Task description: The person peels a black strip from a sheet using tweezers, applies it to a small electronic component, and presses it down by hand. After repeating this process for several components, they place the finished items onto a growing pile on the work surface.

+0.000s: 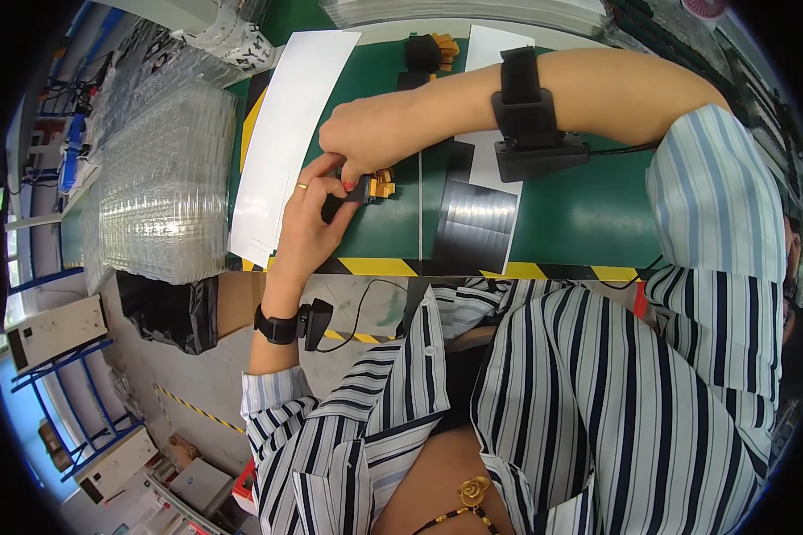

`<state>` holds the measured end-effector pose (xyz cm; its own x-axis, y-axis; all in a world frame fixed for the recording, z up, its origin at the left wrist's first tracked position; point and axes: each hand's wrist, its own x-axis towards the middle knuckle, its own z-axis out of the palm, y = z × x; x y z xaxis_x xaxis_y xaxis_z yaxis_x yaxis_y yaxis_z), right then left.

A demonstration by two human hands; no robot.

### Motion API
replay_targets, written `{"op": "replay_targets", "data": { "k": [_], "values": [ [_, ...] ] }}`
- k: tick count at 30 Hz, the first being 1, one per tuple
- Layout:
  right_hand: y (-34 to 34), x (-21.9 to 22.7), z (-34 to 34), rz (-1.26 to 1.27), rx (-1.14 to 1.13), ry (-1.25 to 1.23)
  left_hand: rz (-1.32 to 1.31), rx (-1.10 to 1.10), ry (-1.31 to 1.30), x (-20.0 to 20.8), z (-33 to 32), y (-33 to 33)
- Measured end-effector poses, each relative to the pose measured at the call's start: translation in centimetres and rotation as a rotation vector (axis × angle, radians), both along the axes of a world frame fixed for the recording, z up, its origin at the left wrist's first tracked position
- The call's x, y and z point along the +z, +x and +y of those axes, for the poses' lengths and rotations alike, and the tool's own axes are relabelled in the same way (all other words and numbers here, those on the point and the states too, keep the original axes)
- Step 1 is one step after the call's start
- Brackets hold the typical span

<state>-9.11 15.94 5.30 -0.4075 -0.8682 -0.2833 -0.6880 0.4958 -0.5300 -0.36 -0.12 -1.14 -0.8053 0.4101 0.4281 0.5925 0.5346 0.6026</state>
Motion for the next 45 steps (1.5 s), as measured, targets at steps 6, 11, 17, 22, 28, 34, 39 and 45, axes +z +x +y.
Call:
{"op": "replay_targets", "data": {
  "k": [6,11,17,22,28,34,39,45],
  "values": [
    [0.4,2.1,2.7,0.177,-0.105,-0.096,-0.032,-0.038,-0.074,1.0,0.4,-1.0],
    [1.1,3.5,9.4,0.328,-0.536,-0.476,-0.124,-0.083,-0.036,0.6,0.5,-1.3],
    [3.9,-3.5,17.4,0.820,-0.780,-0.241,-0.113,-0.039,-0.016,0.4,2.3,-1.0],
    [4.6,-6.0,19.0,0.478,-0.962,-0.198,0.093,0.149,-0.075,1.8,4.1,0.4],
    [5.0,-3.1,22.0,-0.444,-1.135,-0.656,0.012,-0.197,-0.400,0.6,8.9,7.3],
    [7.9,-5.4,21.7,-0.859,-1.170,-1.088,-0.035,-0.273,-0.328,-0.8,16.5,7.6],
    [9.3,-7.0,22.3,-0.654,-1.266,-1.167,0.098,-0.161,-0.392,-0.8,17.4,4.8],
    [9.2,-7.4,22.1,-0.534,-1.226,-1.073,0.035,-0.339,-0.333,-0.8,16.3,4.2]
  ]
}}
